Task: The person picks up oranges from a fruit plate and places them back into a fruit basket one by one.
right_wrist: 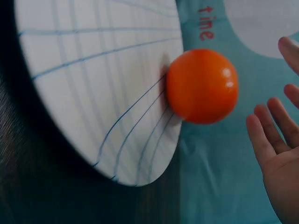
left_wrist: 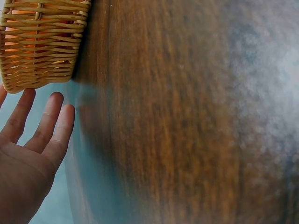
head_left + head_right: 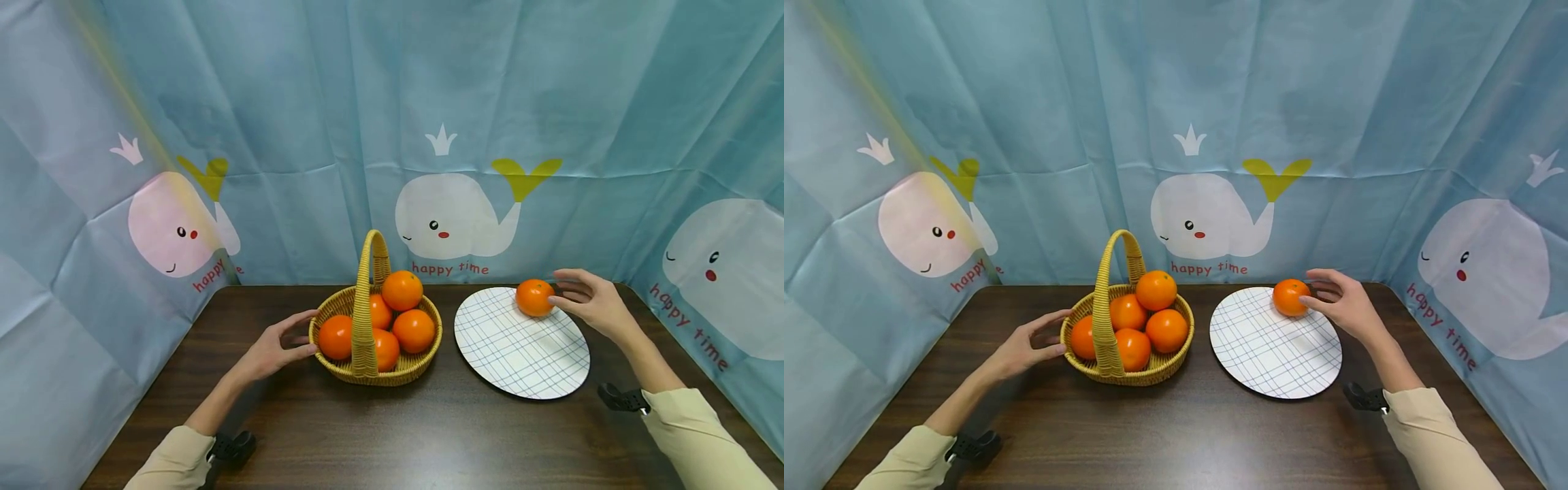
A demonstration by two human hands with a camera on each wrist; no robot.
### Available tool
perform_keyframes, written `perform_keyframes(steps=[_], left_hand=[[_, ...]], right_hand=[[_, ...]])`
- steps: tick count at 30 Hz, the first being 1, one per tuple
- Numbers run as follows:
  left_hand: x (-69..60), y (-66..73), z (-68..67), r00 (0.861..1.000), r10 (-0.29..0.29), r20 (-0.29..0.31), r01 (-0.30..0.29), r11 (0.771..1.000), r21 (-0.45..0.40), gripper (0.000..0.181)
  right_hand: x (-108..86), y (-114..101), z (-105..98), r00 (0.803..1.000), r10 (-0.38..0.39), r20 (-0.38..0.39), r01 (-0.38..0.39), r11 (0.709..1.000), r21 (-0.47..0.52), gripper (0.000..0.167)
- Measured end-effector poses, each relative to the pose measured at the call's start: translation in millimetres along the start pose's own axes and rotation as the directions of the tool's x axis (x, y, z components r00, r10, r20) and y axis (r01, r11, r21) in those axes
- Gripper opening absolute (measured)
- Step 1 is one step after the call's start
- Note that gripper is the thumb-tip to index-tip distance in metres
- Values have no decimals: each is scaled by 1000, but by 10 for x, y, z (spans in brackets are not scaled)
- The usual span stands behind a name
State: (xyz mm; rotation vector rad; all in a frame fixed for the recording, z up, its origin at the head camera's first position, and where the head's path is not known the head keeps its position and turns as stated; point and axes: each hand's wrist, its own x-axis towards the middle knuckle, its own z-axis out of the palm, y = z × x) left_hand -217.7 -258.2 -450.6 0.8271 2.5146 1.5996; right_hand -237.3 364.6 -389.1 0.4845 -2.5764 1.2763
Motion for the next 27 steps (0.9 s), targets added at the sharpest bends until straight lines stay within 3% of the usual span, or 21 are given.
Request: perform_keyframes(steps=[8, 14, 20, 27], left_hand=[[6, 23, 0, 1000, 14, 3, -14, 1000, -7, 64], [4, 34, -3, 1000, 10, 0, -10, 1000, 2, 64], [1, 22, -1, 1000, -11, -1, 11, 1000, 7, 65], [5, 3, -11, 1000, -18, 6, 18, 1000, 3, 65]], right_hand=[[61, 189, 19, 995, 62, 78, -58, 997, -57, 92], [151, 302, 79, 982, 105, 159, -95, 993, -69, 103], [244, 369, 138, 980, 109, 166, -99, 993, -69, 101], [324, 354, 185, 975, 124, 183, -101, 986, -129, 80]])
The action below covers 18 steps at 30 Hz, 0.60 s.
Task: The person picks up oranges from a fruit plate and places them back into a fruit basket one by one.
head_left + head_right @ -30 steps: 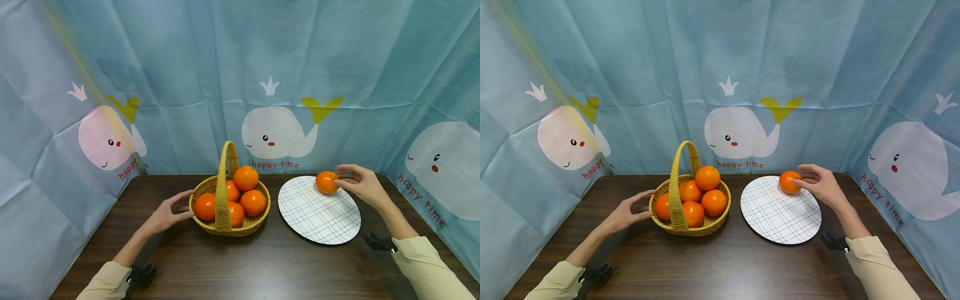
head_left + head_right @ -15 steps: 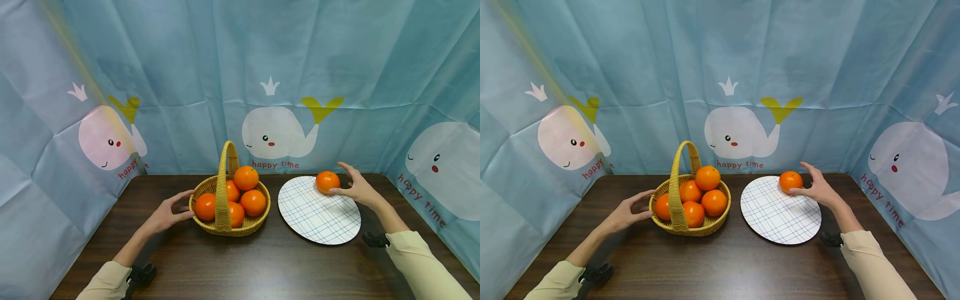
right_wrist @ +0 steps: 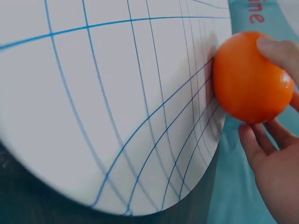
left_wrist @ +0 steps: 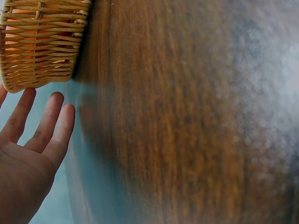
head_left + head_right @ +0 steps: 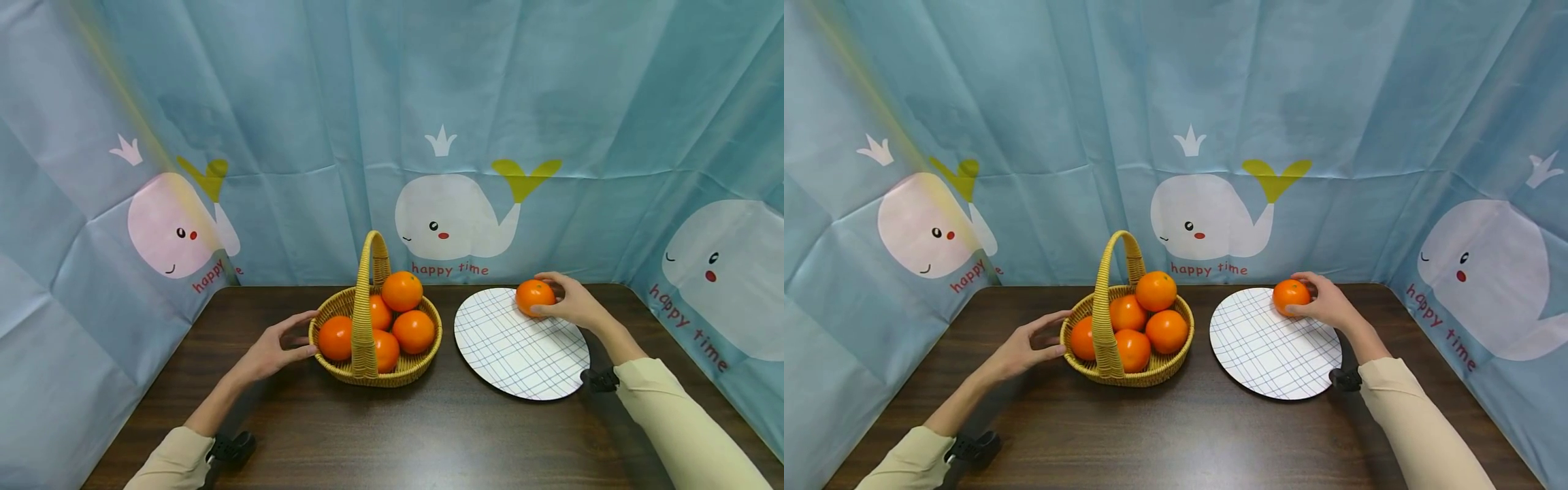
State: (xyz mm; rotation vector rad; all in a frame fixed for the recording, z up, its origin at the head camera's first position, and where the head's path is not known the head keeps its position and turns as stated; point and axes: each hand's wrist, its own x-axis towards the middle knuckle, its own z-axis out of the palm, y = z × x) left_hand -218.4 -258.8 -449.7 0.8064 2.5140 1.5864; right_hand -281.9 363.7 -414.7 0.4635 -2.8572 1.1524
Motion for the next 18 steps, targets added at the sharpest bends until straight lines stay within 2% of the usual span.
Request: perform_keyframes(steps=[5, 18], left_hand=[[3, 7, -4, 1000, -1, 4, 1, 1000, -6, 65], [-7, 16, -1, 1000, 5, 1, -5, 1000, 0, 65]], right_hand=[[4, -7, 3, 1000, 4, -16, -5, 999, -52, 72], [-125, -16, -20, 998, -14, -54, 15, 1000, 14, 71]])
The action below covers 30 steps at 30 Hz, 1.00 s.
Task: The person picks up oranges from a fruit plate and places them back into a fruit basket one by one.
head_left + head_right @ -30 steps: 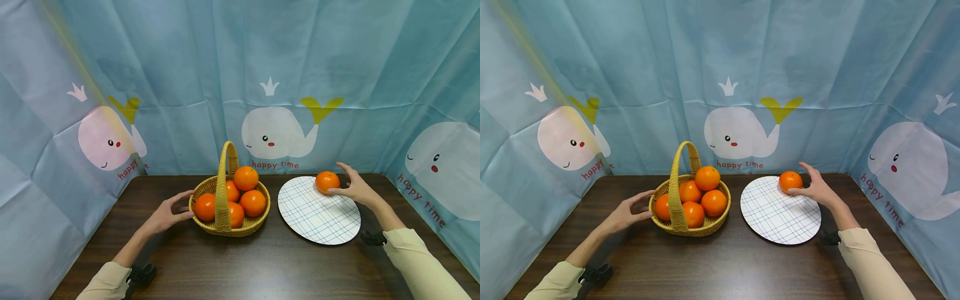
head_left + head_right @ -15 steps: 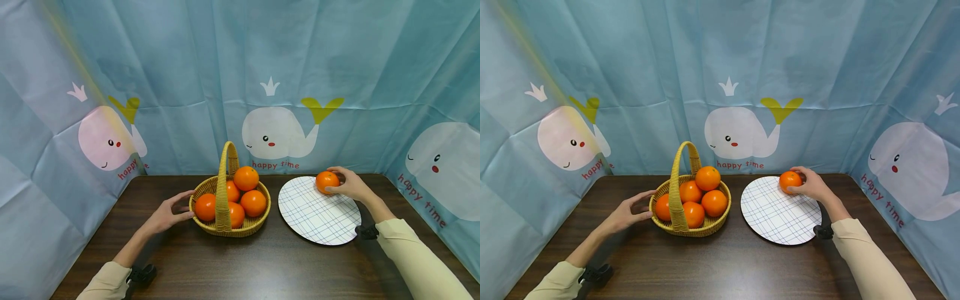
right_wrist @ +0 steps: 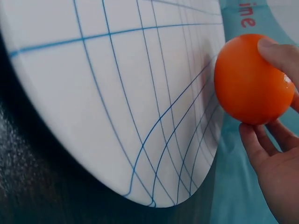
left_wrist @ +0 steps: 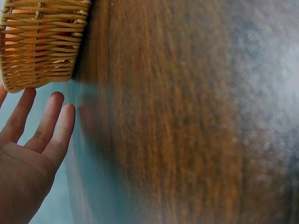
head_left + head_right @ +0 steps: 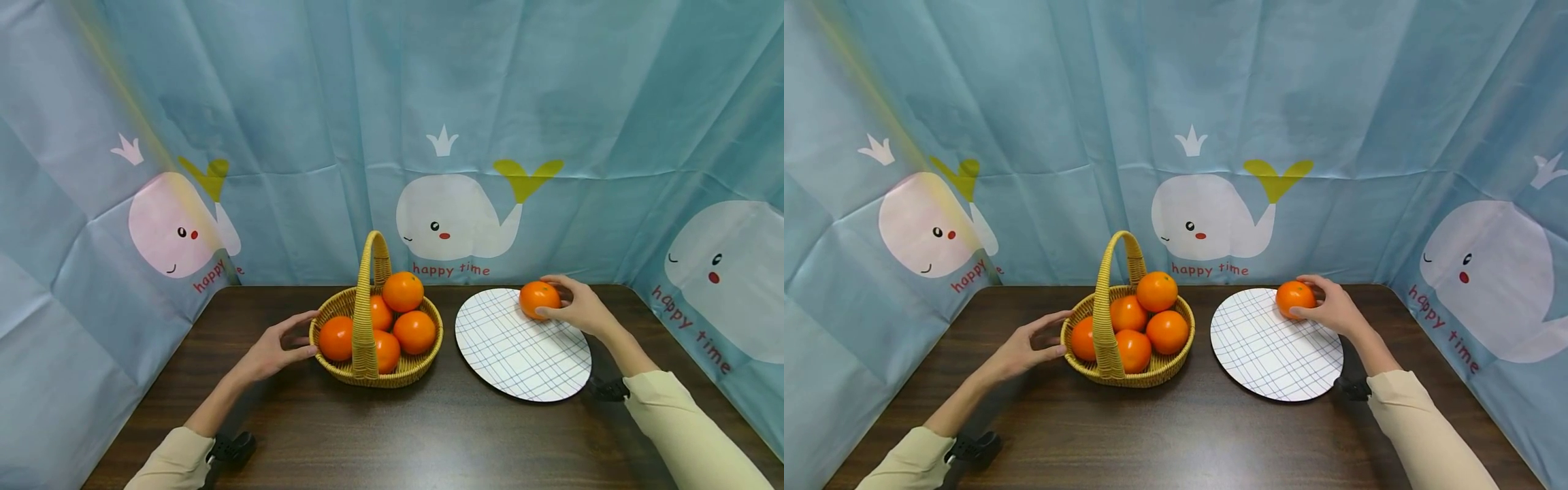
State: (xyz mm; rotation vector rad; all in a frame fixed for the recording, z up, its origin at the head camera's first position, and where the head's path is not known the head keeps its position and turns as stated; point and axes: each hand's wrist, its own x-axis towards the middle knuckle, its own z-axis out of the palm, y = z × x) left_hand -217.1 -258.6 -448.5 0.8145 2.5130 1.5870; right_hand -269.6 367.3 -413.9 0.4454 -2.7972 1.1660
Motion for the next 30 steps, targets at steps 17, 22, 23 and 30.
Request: perform_keyframes(steps=[17, 22, 23, 30], left_hand=[[-5, 2, 8, 1000, 1, -2, -2, 1000, -10, 65], [-4, 16, 17, 1000, 19, -8, -19, 1000, -13, 64], [-6, 19, 18, 1000, 21, -8, -21, 1000, -13, 64], [-10, 30, 23, 1000, 13, -8, -14, 1000, -27, 64]], right_hand=[[-64, -248, 56, 997, -75, -32, 79, 986, 145, 70], [-30, -321, 118, 994, -101, -35, 105, 984, 145, 70], [-23, -336, 132, 994, -105, -33, 108, 984, 140, 70], [-5, -471, 226, 988, -152, -16, 153, 977, 152, 70]])
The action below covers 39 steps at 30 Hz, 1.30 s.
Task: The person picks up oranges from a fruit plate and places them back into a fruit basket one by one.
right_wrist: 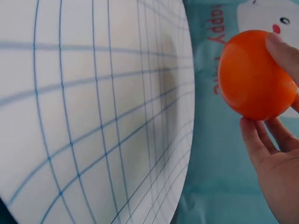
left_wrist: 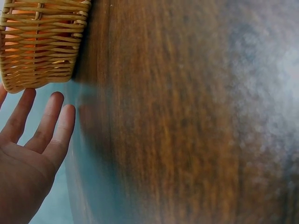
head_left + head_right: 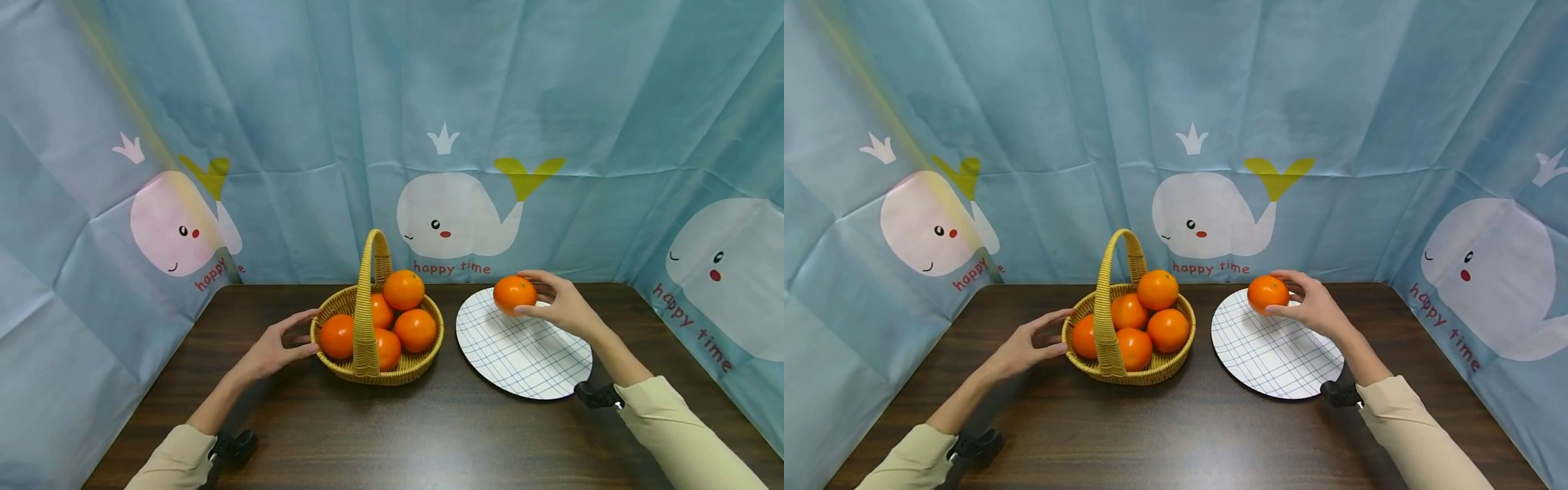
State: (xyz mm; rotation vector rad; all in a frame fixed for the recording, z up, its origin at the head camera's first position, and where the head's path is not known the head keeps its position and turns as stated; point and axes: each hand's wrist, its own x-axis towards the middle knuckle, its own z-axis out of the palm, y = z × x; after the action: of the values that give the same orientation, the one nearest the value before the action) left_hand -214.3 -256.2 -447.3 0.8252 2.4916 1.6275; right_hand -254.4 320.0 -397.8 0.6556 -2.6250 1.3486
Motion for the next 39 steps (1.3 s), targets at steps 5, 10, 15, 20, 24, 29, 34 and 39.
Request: perform_keyframes(steps=[5, 10, 15, 20, 24, 29, 34, 39], left_hand=[[11, -11, 0, 1000, 0, -2, 0, 1000, 12, 64], [19, -18, -1, 1000, 15, -8, -15, 1000, 26, 63], [10, -34, -4, 1000, 13, -11, -12, 1000, 28, 64], [15, -57, -14, 1000, -5, -8, 5, 1000, 24, 65], [15, -66, -19, 1000, -6, -4, 6, 999, 36, 65], [7, -70, -17, 1000, -3, -3, 3, 999, 38, 65], [9, -72, -6, 1000, -3, -4, 3, 999, 38, 65], [15, -61, -13, 1000, -6, -5, 6, 1000, 27, 65]], right_hand=[[5, -76, 58, 1000, -25, 9, 25, 999, 37, 68], [-9, -130, 110, 999, -42, 2, 42, 995, 94, 66], [-9, -146, 170, 999, -49, 4, 48, 993, 108, 66], [14, -199, 233, 998, -59, 16, 57, 991, 123, 67], [42, -288, 291, 996, -82, 37, 77, 988, 132, 67], [74, -412, 372, 990, -131, 59, 121, 981, 151, 67], [95, -547, 454, 980, -188, 65, 175, 970, 168, 67], [153, -702, 542, 971, -222, 93, 201, 960, 194, 67]])
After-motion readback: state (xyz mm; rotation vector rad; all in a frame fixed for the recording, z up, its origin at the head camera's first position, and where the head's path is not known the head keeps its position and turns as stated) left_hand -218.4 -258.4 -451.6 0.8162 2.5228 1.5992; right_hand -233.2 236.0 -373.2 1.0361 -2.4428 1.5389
